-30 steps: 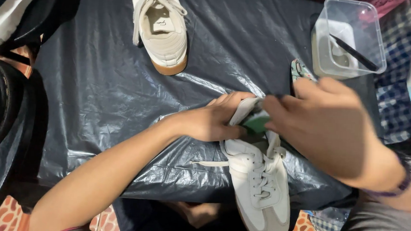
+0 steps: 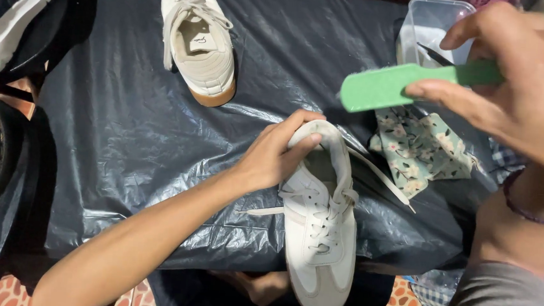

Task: Cleaning the tongue of a white sneaker using a brush and cleaning solution

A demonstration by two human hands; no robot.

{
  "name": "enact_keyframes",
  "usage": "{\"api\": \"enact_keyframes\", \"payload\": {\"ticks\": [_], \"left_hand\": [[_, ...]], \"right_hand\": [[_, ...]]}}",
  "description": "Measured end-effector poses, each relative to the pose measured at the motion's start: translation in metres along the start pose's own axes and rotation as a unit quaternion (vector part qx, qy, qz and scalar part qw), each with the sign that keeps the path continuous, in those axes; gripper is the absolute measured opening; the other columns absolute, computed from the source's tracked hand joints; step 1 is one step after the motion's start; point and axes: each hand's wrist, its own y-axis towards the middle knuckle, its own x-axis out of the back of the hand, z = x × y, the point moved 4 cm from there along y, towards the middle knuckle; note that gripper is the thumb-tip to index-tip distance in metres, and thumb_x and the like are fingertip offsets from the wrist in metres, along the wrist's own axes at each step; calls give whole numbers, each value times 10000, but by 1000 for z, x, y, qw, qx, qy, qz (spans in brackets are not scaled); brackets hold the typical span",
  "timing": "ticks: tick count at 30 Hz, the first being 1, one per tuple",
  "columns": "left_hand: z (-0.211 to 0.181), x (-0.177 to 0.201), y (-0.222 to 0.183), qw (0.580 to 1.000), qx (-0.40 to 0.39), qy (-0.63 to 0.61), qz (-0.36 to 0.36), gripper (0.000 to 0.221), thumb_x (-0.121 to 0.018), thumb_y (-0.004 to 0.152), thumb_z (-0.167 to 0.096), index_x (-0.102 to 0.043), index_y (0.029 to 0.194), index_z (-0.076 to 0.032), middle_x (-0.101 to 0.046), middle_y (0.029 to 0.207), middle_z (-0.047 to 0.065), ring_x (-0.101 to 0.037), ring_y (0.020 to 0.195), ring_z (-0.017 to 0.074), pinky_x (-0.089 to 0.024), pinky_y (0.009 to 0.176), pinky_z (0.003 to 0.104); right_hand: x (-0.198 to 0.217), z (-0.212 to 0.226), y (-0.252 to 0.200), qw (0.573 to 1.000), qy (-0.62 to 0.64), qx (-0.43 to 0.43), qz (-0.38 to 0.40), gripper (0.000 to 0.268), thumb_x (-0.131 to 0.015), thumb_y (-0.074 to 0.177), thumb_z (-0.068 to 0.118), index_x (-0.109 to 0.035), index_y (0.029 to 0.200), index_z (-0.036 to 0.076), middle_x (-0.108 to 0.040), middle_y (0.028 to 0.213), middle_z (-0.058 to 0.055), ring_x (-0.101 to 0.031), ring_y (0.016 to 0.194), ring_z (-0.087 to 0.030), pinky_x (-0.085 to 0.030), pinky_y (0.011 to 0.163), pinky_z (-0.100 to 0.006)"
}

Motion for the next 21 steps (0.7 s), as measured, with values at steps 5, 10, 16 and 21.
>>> {"api": "enact_keyframes", "payload": {"ticks": [5, 10, 16, 21], "left_hand": [[2, -4, 0, 999, -5, 17, -47, 366, -547, 878, 5, -636, 1217, -98, -781, 1009, 53, -726, 809, 186, -547, 700, 328], [8, -7, 1, 996, -18, 27, -85, 209, -585, 884, -24, -672, 1074, -26, -735, 943, 64, -666, 798, 206, -511, 730, 328], [16, -12, 3, 995, 3, -21, -101, 259, -537, 1008, -161, -734, 1085, -12, -667, 863, 34, -560, 691, 124, -467, 622, 273], [29, -17, 3, 991, -1, -33, -129, 281, -523, 987, -127, -599, 762, 24, -608, 779, 25, -511, 682, 138, -444, 650, 288]], "right_hand": [[-5, 59, -5, 990, -141, -6, -11, 545, -864, 943, 492, -716, 1211, 42, -666, 790, -75, -632, 611, -219, -428, 511, -332], [-50, 53, -11, 969, -238, 71, -15, 402, -699, 1037, 543, -666, 1118, 151, -680, 728, 43, -648, 573, -130, -389, 430, -262], [-68, 33, -33, 972, -232, 15, -20, 415, -764, 1074, 497, -602, 899, 157, -624, 704, 74, -587, 579, -129, -342, 486, -294], [-68, 34, -31, 989, -138, 27, -48, 366, -825, 1004, 417, -677, 974, 84, -630, 631, 16, -566, 481, -171, -329, 436, -312]]}}
